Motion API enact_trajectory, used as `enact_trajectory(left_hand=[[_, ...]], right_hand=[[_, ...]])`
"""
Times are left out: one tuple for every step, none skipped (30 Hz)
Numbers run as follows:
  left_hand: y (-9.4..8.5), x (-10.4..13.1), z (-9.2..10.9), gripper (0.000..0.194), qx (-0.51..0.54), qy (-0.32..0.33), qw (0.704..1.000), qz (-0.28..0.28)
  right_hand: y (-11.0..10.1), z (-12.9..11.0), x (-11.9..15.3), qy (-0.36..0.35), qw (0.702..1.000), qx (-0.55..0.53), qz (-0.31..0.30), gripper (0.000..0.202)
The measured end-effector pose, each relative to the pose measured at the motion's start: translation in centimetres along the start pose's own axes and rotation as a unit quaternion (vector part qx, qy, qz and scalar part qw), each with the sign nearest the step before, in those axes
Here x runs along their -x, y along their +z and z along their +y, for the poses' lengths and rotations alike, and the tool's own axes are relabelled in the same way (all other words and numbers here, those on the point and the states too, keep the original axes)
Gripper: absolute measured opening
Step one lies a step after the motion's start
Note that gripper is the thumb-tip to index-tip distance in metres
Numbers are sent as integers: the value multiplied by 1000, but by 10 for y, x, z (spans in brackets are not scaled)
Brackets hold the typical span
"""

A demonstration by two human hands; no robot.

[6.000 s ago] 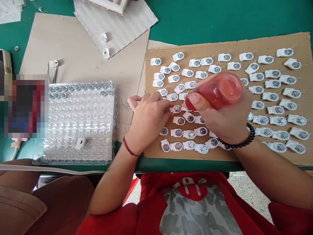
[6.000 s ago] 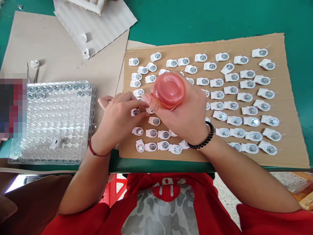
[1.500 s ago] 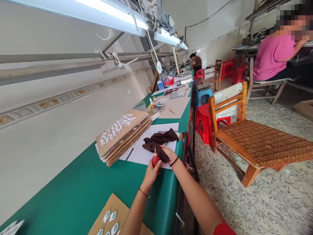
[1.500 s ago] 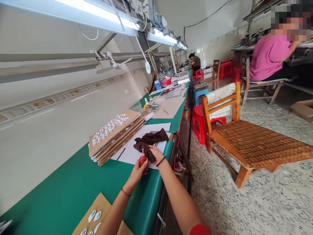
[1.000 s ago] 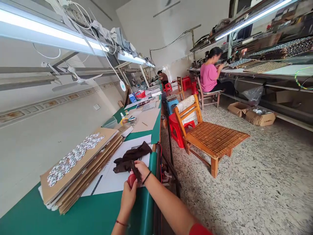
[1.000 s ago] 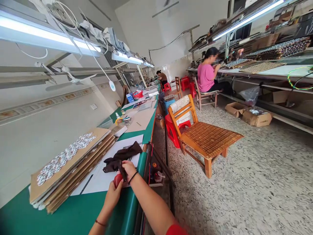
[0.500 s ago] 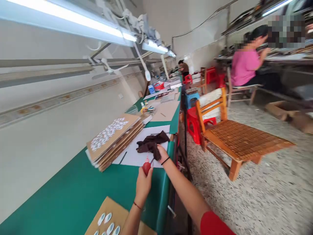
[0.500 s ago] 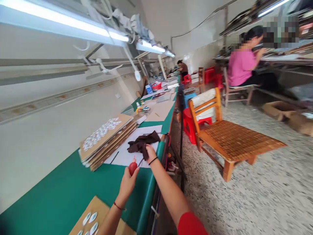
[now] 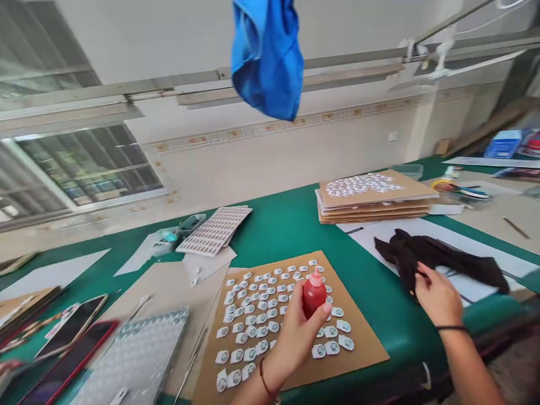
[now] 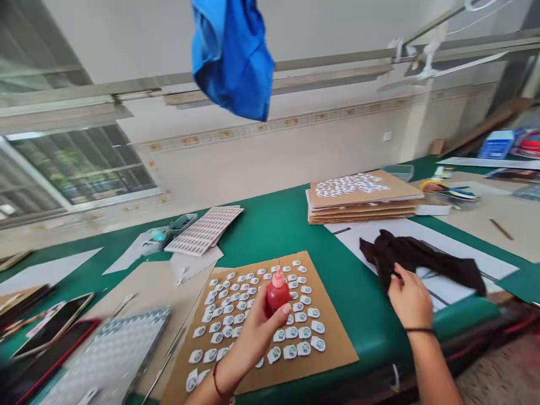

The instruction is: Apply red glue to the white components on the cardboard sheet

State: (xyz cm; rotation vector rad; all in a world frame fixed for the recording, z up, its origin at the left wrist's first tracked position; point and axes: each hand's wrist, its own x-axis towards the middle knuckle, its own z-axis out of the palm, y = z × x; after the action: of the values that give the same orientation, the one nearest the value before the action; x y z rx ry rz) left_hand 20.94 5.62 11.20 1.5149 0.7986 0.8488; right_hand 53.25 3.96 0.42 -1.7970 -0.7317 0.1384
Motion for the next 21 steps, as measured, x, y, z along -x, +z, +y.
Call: enact_trajectory(left_hand=[[-10, 9, -1, 43, 18, -5, 1000, 15], [-19, 18, -3, 45, 37, -7, 999, 30], [-25, 28, -5, 46, 54, -6, 998, 44], [-29, 37, -9, 46, 72, -4, 996, 56], [-32, 48, -14, 46, 92, -1, 994, 66], [-33, 59, -19, 46, 115, 2, 991, 73], [-33, 70, -26, 46, 138, 8, 987, 79], [-32, 82, -33, 46, 154, 16, 984, 84], [-31, 94, -39, 47, 160, 26, 983, 87], [-29, 107, -45, 47, 151, 37, 984, 88], [-29, 119, -50, 48, 135, 45, 986, 89], [-29, 130, -54, 51, 118, 48, 988, 92], [-30, 141, -56, 53, 102, 45, 989, 97], [-33, 152, -57, 56, 90, 36, 990, 98], [-37, 162, -57, 60, 77, 23, 992, 94], [-42, 171, -56, 62, 59, 12, 994, 87], [-50, 179, -55, 64, 34, 4, 996, 81], [-59, 186, -53, 64, -2, -1, 997, 77], [-69, 191, -52, 61, -54, -3, 995, 88], [-81, 195, -52, 54, -113, -7, 987, 114], [-94, 198, -53, 46, -182, -18, 973, 144]], right_hand=[[-2, -11, 19, -25, 1000, 14, 0, 30], [-2, -22, 42, -50, 998, 19, -13, 29], [-1, -34, 66, -82, 996, 19, -34, 28], [2, -45, 93, -125, 991, 2, -56, 28], [6, -55, 121, -158, 982, -13, -104, 30], [12, -64, 149, -176, 971, -34, -155, 31], [18, -72, 178, -187, 959, -55, -204, 32], [25, -78, 205, -191, 946, -76, -251, 35], [31, -82, 232, -192, 935, -102, -281, 42], [37, -86, 256, -189, 921, -127, -316, 48], [42, -89, 277, -174, 907, -145, -355, 54], [46, -90, 296, -157, 893, -163, -389, 58], [49, -92, 311, -134, 884, -180, -409, 59], [52, -92, 324, -106, 879, -192, -423, 60], [54, -93, 333, -75, 876, -202, -431, 60], [56, -93, 340, -40, 874, -206, -438, 59], [57, -93, 343, -5, 873, -209, -441, 59], [58, -95, 343, 30, 872, -217, -437, 58], [59, -97, 341, 61, 872, -236, -424, 58], [59, -101, 337, 86, 871, -262, -406, 57], [59, -106, 331, 104, 867, -294, -389, 56]])
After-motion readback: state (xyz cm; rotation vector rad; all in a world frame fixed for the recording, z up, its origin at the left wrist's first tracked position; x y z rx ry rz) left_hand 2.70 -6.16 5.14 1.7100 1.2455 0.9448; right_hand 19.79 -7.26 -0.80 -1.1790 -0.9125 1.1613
